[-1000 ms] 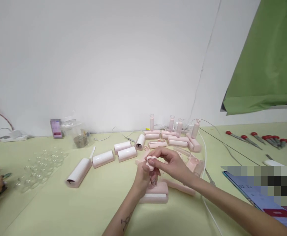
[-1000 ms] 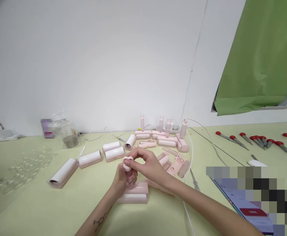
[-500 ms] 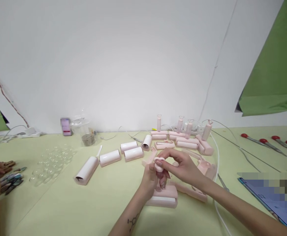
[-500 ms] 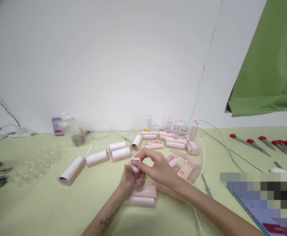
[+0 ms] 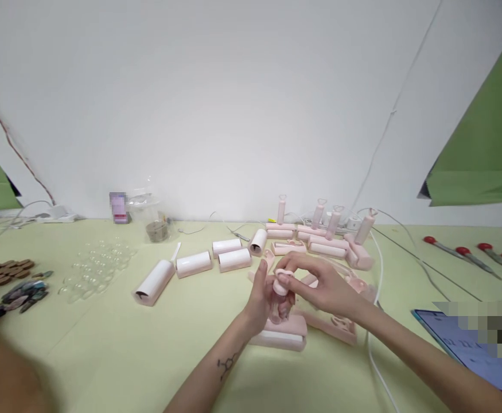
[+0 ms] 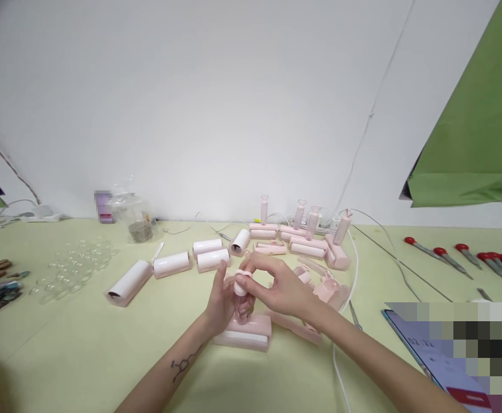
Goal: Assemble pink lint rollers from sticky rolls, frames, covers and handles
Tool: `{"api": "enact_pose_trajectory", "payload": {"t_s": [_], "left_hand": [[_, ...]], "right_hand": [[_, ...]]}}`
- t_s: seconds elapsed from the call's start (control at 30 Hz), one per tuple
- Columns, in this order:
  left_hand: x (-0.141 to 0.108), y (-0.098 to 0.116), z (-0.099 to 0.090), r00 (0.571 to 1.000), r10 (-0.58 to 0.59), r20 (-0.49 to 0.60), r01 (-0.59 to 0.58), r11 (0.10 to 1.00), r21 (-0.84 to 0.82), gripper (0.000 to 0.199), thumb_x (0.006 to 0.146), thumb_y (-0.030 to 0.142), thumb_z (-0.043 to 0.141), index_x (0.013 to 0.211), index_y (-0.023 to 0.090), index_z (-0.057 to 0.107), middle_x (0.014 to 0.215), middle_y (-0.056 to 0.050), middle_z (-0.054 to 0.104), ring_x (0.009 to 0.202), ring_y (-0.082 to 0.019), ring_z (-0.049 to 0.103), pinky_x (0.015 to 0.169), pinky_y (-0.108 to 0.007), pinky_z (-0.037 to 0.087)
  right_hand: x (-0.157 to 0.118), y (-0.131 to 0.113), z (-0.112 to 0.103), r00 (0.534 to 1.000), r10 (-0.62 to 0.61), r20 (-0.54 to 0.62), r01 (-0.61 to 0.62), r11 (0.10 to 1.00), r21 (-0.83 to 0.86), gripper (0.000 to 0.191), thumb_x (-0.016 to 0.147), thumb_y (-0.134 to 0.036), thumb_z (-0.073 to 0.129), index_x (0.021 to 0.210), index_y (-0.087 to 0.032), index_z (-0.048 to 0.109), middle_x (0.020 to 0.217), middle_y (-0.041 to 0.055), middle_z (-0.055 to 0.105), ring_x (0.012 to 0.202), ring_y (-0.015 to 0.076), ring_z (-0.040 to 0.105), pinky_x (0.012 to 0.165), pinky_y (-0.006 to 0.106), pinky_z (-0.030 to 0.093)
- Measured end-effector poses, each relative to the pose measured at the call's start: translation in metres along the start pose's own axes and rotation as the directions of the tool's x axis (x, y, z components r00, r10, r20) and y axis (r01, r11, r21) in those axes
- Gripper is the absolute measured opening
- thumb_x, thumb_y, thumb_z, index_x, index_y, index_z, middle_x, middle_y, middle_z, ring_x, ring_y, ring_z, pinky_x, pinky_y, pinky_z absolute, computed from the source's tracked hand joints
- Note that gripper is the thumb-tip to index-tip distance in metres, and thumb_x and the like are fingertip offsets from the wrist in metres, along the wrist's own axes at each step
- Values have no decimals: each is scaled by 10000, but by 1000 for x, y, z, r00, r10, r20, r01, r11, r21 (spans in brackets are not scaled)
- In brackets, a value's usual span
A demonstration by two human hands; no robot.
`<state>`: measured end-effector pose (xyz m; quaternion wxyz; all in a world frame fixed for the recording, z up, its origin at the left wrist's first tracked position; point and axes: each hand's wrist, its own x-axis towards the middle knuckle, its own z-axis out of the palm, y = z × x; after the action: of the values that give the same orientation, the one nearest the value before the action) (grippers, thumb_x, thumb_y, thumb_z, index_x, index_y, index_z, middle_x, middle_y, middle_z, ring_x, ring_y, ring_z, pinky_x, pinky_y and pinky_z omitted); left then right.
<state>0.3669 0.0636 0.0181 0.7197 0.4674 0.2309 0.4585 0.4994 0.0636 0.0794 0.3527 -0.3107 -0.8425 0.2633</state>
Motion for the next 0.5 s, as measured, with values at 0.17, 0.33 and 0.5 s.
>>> {"api": "enact_pose_trajectory", "payload": {"t_s": [0.17, 0.33, 0.5], "left_hand": [[-4, 8, 2, 997, -44, -56, 45, 999, 14, 770, 594, 839, 149, 470, 155, 480, 354, 7, 403, 307, -93, 359, 327, -223, 243], [-6, -4, 5, 979, -7, -202, 11, 1000, 17, 851, 505, 889, 159, 580, 130, 536, 328, 21, 376, 310, -103, 346, 337, -230, 229], [-7, -26, 8, 954, 99, -285, -93, 995, 32, 685, 492, 856, 365, 566, 180, 447, 339, 59, 326, 311, -77, 291, 348, -221, 250]], "right_hand": [[10, 7, 7, 987, -24, 160, 2, 991, 133, 224, 821, -307, 500, 1027, -231, 544, 1185, 54, 484, 1106, 210, 445, 890, 340, 399], [12, 8, 26, 950, 130, 283, -202, 948, 245, 390, 872, -372, 370, 1241, -273, 448, 1233, 68, 476, 881, 180, 586, 515, 212, 497], [6, 2, 35, 965, 163, 207, -211, 949, 235, 472, 848, -274, 372, 1314, -337, 329, 1218, 41, 508, 503, 59, 531, 392, 156, 424]]}}
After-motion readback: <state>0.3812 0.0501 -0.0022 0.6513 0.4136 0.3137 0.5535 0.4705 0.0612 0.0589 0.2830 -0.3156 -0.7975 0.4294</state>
